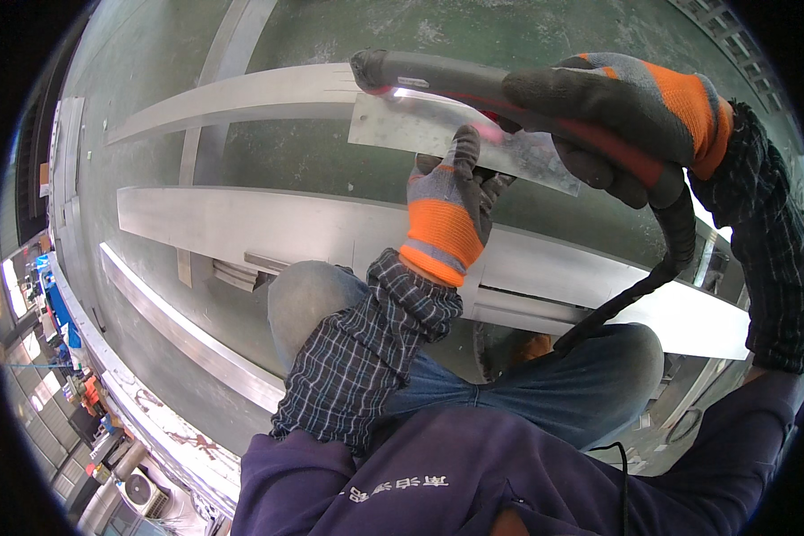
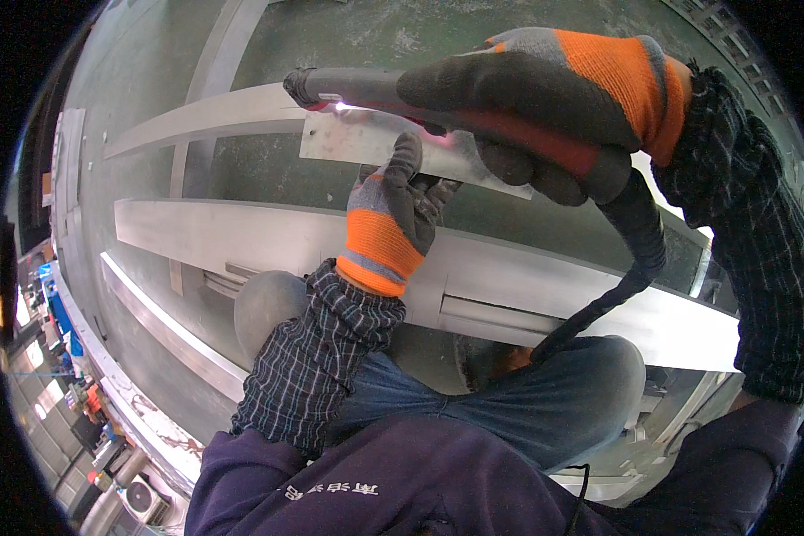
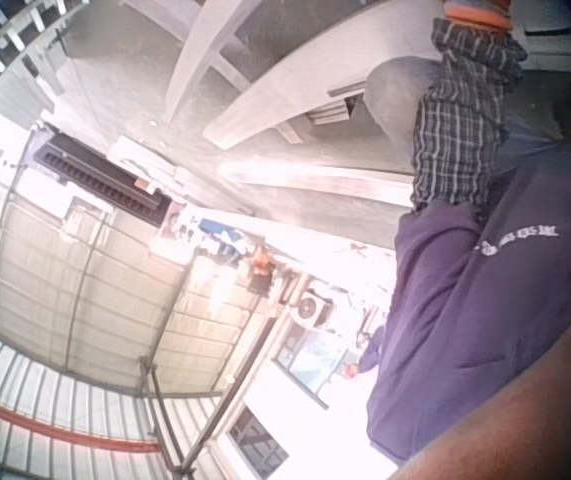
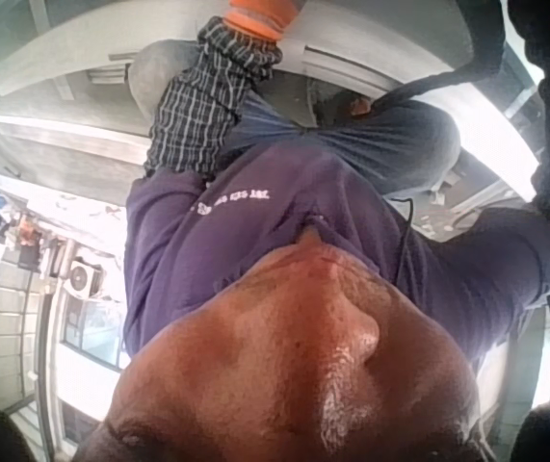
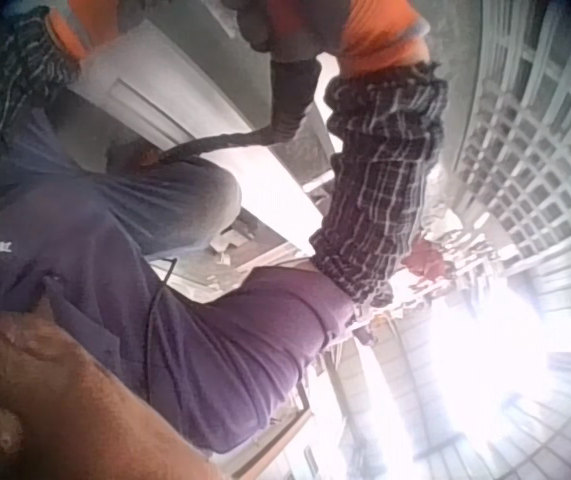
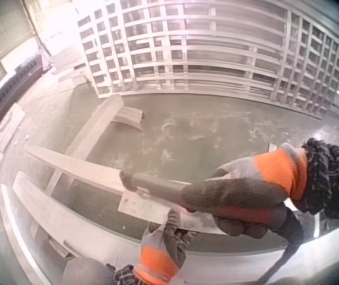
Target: The person welds metal frames using a handheld welding torch, then scrapes the welded joints with a metal file. The person handles several metal frame pieces, positioning them for welding and cleaning the seams afterward.
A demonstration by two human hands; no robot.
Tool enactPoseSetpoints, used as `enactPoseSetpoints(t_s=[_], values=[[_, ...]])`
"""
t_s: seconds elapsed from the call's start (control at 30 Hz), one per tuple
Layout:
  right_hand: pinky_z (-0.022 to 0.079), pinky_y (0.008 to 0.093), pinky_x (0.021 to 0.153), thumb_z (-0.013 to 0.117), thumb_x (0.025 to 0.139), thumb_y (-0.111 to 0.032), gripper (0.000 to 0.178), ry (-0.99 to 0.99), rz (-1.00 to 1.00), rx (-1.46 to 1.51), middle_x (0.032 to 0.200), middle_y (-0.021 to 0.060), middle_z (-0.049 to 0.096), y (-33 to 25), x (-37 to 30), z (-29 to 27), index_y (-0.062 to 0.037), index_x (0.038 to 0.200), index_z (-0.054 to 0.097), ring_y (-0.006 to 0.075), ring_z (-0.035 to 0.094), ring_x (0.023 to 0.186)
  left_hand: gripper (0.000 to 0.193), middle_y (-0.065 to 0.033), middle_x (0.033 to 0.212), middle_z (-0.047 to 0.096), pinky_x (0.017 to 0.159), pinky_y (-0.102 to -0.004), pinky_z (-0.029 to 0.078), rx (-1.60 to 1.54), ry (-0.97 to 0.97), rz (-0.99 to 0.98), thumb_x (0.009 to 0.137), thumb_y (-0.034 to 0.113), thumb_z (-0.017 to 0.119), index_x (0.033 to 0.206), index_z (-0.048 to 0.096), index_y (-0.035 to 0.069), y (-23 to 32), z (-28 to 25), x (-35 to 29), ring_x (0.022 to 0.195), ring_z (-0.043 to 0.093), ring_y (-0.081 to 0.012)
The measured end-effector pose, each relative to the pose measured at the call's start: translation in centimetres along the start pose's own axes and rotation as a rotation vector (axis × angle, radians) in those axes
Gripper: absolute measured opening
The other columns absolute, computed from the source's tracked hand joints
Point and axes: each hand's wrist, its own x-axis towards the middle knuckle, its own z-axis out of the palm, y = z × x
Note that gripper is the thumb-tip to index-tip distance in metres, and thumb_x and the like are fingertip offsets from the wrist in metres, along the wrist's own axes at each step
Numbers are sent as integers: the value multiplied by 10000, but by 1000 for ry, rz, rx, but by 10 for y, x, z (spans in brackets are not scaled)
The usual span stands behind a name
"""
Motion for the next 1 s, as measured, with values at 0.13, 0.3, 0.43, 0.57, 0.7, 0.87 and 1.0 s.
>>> enactPoseSetpoints(t_s=[0.13, 0.3, 0.43, 0.57, 0.7, 0.87, 1.0], values=[[535, 293, 406, 337, 1124, -394, 576, -103, -198, -62, 588, 69, 598, 12, -2, -7, -68, 1598, 306, 148, 619, 430, 442, -177, 1240, 592, 937, -455, 641, 6, 82, -5, 1018, 237, 682, 1348, 457, 48, 6, 9, -7, 1139, 654, -322], [522, 284, 402, 357, 1113, -458, 585, -50, 27, -19, 570, 68, 597, -9, -7, -1, 10, 1441, 483, 145, 616, 427, 418, -171, 1195, 591, 850, -433, 669, 58, 102, 14, 1003, 217, 705, 1302, 458, 59, 7, 8, -8, 1058, 673, -319], [511, 279, 407, 409, 1094, -489, 604, 52, -287, -187, 567, 59, 598, 3, -24, 9, 50, 1297, 593, 138, 609, 430, 370, -154, 1124, 615, 824, -393, 668, 50, 25, 34, 1013, 221, 689, 1274, 493, 48, 0, 9, -5, 983, 687, -280], [524, 284, 437, 477, 1081, -380, 555, -62, -140, -67, 640, 52, 617, 7, -8, -2, 24, 1462, 461, 145, 622, 471, 330, -164, 1060, 655, 845, -332, 651, 428, -88, 435, 1033, 216, 652, 1255, 544, -3, -18, -38, 18, 953, 700, -230], [572, 293, 486, 579, 1042, -376, 679, -33, -332, -335, 773, 60, 650, 7, -22, -4, -41, 1580, 335, 165, 665, 569, 336, -197, 1080, 681, 880, -314, 640, 632, -202, 410, 1046, 217, 626, 1253, 556, -38, -21, -47, 30, 1000, 709, -222], [513, 276, 419, 516, 1070, -303, 582, 62, -43, 43, 659, 48, 601, -12, -27, 12, 13, 1538, 376, 142, 616, 467, 428, -220, 1260, 626, 944, -431, 648, 67, 47, 3, 1045, 224, 627, 1362, 452, -6, 4, 4, -4, 1133, 679, -316], [491, 265, 394, 453, 1100, -329, 564, -35, -127, 30, 626, 50, 588, 3, -32, 6, -14, 1557, 354, 133, 605, 442, 496, -230, 1321, 584, 985, -498, 630, 71, 27, 40, 1032, 238, 651, 1398, 402, 15, 1, 3, -1, 1177, 654, -366]])
